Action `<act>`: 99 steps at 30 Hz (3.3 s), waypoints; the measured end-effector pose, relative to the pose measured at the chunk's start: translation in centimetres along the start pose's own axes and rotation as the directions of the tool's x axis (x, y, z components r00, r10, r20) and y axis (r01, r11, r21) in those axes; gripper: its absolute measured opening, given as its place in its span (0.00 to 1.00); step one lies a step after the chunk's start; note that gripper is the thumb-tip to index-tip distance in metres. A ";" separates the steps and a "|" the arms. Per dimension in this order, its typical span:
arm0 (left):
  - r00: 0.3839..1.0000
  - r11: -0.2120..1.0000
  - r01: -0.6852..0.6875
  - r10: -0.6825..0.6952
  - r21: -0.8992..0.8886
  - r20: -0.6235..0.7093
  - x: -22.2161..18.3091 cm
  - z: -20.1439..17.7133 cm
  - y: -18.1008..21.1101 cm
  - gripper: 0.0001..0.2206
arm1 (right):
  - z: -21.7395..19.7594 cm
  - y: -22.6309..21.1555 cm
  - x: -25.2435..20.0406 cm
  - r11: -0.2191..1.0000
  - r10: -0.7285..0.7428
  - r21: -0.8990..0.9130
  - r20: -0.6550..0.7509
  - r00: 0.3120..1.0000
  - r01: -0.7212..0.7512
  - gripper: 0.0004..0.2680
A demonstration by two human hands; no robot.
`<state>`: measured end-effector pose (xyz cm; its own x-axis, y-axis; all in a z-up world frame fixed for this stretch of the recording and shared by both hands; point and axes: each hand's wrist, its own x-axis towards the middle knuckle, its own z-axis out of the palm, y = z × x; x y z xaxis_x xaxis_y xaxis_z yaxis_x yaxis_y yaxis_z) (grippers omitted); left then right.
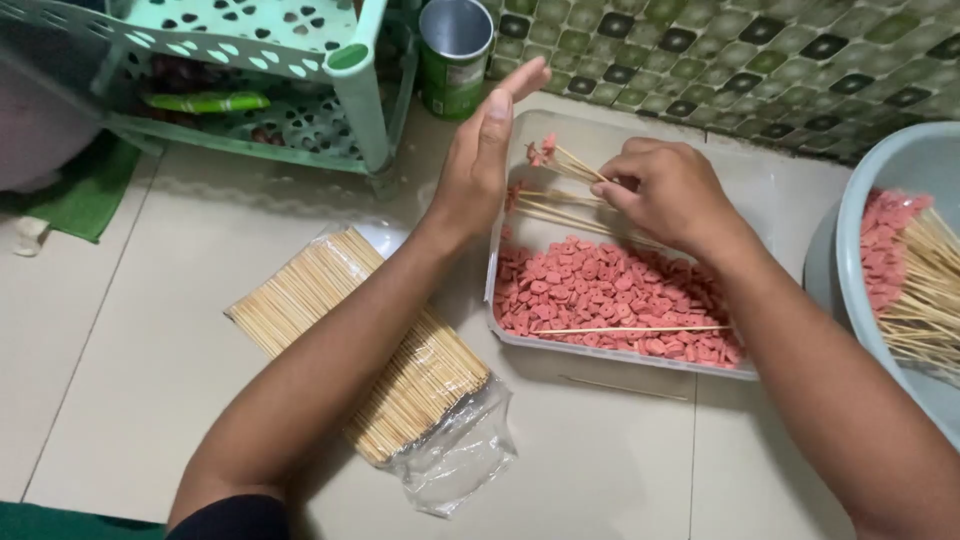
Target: Skewering small pieces of diced pink food onto wooden sticks.
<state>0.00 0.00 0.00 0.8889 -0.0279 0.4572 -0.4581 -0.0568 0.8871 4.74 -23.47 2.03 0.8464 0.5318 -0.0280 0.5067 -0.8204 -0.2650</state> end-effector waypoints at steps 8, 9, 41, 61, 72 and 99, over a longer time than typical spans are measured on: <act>0.993 0.995 -0.095 0.094 0.003 0.071 -0.4 2.9 5.2 0.29 | -4.3 0.9 -5.0 0.967 -0.192 0.139 -0.168 0.967 0.216 0.03; 0.992 0.998 -0.066 0.066 -0.003 0.110 -0.5 3.4 6.4 0.30 | -5.3 0.3 -5.9 0.966 -0.179 0.156 -0.168 0.969 0.205 0.04; 0.771 0.947 -0.320 0.279 -0.031 0.572 5.2 35.6 10.1 0.28 | -12.4 22.7 -32.2 0.996 0.046 -0.037 -0.523 0.851 -0.076 0.08; 0.711 0.674 -0.557 0.085 0.485 0.698 7.6 36.3 0.8 0.24 | -7.6 29.4 -26.9 0.994 0.106 -0.005 -0.287 0.952 -0.112 0.14; 0.711 0.635 -0.579 0.086 0.511 0.698 7.3 36.6 -0.4 0.21 | -7.1 30.2 -27.0 0.986 0.126 -0.082 -0.217 0.968 -0.147 0.14; 0.713 0.724 -0.639 0.429 0.261 0.555 6.3 19.1 11.7 0.16 | -14.3 7.8 -24.1 0.945 -0.321 -0.223 -0.490 0.811 0.239 0.07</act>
<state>0.27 -19.94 12.03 0.4377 -0.5982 0.6713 -0.8991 -0.2833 0.3337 -9.36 -45.68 14.39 0.6040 0.5913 0.5343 0.7176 -0.6952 -0.0417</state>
